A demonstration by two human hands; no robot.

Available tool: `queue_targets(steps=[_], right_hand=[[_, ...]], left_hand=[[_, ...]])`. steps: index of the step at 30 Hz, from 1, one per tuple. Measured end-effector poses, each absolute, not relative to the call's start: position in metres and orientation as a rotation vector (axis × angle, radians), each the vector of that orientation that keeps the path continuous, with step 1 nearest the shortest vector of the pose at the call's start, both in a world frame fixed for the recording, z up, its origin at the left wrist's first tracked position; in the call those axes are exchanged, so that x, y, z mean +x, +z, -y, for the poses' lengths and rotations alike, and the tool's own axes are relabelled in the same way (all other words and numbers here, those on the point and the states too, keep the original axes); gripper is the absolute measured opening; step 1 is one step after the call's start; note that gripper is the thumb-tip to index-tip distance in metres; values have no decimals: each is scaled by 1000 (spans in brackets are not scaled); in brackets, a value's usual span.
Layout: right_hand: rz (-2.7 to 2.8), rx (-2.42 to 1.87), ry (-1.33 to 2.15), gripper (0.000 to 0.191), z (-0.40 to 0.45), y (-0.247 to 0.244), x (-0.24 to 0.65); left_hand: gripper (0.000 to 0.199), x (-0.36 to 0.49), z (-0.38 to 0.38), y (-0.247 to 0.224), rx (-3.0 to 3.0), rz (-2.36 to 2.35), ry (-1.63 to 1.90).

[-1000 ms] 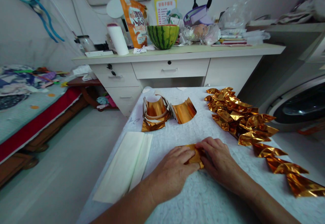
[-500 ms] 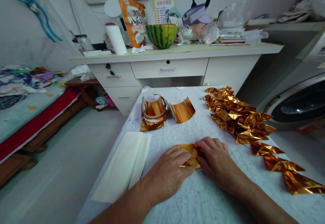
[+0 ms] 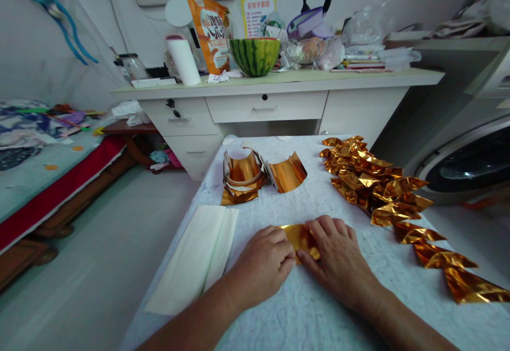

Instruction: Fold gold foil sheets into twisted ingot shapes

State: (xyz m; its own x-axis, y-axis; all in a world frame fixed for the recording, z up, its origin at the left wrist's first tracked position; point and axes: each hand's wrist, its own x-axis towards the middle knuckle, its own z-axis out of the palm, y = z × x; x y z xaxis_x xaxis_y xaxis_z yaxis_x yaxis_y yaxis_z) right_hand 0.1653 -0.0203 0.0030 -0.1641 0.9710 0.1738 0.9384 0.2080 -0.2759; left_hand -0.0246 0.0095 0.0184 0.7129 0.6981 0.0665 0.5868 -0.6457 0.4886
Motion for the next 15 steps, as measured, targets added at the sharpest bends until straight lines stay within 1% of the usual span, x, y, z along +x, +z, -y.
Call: queue_targets(steps=[4, 9, 15], right_hand=[[2194, -1812, 142, 35, 21, 4, 163], [2186, -1820, 81, 40, 22, 3, 160], [2175, -1834, 49, 51, 23, 4, 153]], left_hand=[[7, -25, -8, 18, 2383, -1154, 338], [17, -31, -8, 16, 2288, -1215, 318], [18, -34, -11, 18, 2262, -1157, 266]])
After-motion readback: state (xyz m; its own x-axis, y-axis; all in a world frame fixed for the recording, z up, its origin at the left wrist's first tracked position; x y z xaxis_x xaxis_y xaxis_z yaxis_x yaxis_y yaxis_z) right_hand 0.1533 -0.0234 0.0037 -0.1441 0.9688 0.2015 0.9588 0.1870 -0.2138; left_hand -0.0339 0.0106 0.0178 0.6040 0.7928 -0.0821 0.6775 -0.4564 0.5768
